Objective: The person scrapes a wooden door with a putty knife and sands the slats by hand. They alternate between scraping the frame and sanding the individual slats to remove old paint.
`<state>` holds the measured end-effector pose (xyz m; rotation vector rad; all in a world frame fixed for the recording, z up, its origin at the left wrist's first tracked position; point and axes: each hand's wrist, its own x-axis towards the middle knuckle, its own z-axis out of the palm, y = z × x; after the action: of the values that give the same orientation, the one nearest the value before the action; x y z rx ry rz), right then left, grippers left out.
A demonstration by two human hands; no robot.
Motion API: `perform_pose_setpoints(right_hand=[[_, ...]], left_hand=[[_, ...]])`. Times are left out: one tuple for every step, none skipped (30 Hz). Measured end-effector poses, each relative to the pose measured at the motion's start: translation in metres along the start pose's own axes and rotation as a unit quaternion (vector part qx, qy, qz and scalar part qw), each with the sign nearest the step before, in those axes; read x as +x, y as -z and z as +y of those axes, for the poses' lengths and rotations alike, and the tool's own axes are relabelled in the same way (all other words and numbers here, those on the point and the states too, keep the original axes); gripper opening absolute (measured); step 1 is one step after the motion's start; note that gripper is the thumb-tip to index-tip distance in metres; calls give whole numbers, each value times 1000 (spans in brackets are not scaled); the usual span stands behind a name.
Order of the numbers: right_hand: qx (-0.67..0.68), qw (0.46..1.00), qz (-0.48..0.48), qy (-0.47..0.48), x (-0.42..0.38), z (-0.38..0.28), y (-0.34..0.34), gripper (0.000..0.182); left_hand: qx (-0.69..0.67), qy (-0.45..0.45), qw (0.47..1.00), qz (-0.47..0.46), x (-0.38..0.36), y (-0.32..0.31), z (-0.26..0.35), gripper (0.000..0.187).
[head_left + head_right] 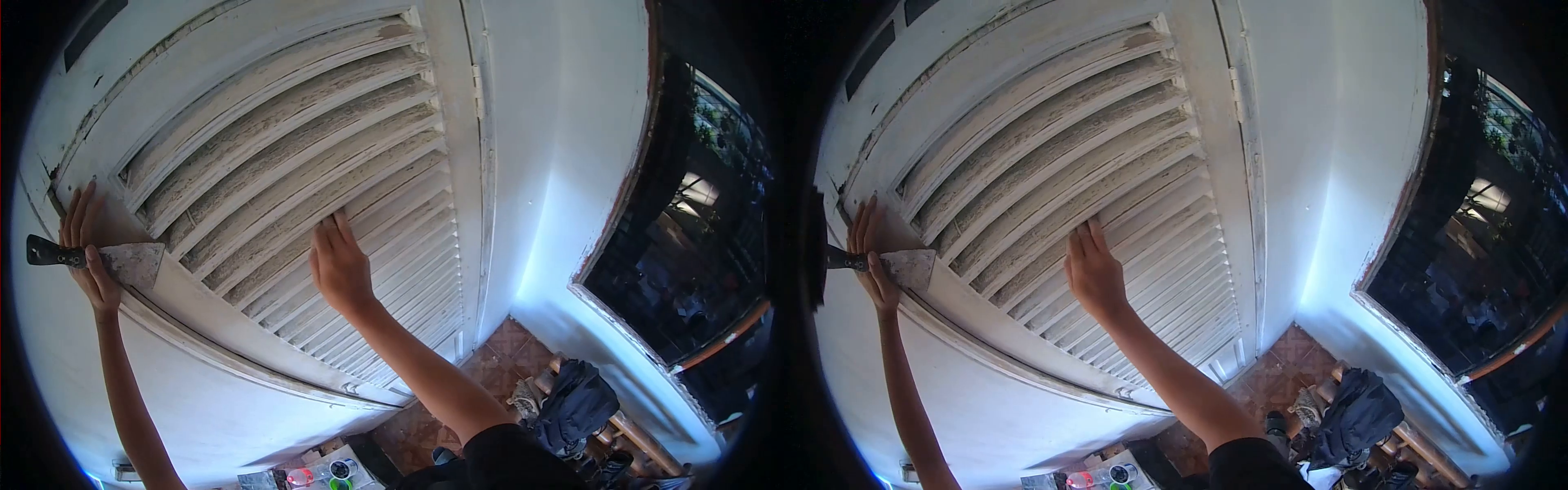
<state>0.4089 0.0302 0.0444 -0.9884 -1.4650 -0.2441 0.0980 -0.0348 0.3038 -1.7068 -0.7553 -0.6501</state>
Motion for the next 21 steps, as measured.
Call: perform_pose_setpoints(right_hand=[[-5,1000,-5,2,-1,-2,2,33],[-10,1000,-3,-2,-6,-5,0,33],[17,998,-49,25,-16,-8,-8,35],[47,993,-95,52,-24,-18,-13,36],[70,990,-105,65,-34,-35,-21,39],[96,985,-116,81,-43,-57,-26,42],[173,949,-265,-5,-49,-82,-27,48],[83,986,-73,128,-55,-101,-40,50],[103,985,-93,98,-57,-101,-43,52],[123,984,-113,68,-59,-99,-43,54],[136,978,-116,108,-58,-84,-43,53],[151,970,-121,149,-51,-64,-37,53],[106,974,-99,174,-45,-47,-28,54],[114,970,-123,176,-32,-27,-11,53],[68,973,-112,190,-24,0,-3,50],[16,981,-78,178,-10,18,14,48],[-22,984,-110,138,-1,42,32,46],[-89,980,-89,155,9,63,42,48],[-155,971,-68,170,19,83,53,51],[-174,972,-70,142,24,91,62,54],[-163,973,-110,116,29,82,73,52]], left_hand=[[2,5,1000,0,0,0,1,64],[3,8,1000,0,1,-1,2,64],[0,7,1000,3,3,-3,2,64],[-4,7,1000,8,3,-4,1,64],[-4,10,1000,11,1,-3,0,64],[5,14,1000,8,-1,0,1,64],[-9,8,1000,15,2,0,3,64],[-23,1,999,22,5,0,6,65],[-27,7,999,22,6,2,9,65],[-19,10,1000,19,6,1,8,65],[-30,12,999,23,3,-1,6,66],[-39,18,999,24,1,-1,5,67],[-35,19,999,21,2,1,6,65],[-35,17,999,28,5,2,10,62],[-26,11,999,30,5,2,10,59],[-16,7,999,32,4,2,9,57],[-17,5,999,37,3,1,8,55],[-19,2,999,42,2,1,8,53],[-15,1,999,41,2,1,8,52],[-11,0,999,39,2,2,7,51],[-15,-6,999,50,1,-1,5,50]])
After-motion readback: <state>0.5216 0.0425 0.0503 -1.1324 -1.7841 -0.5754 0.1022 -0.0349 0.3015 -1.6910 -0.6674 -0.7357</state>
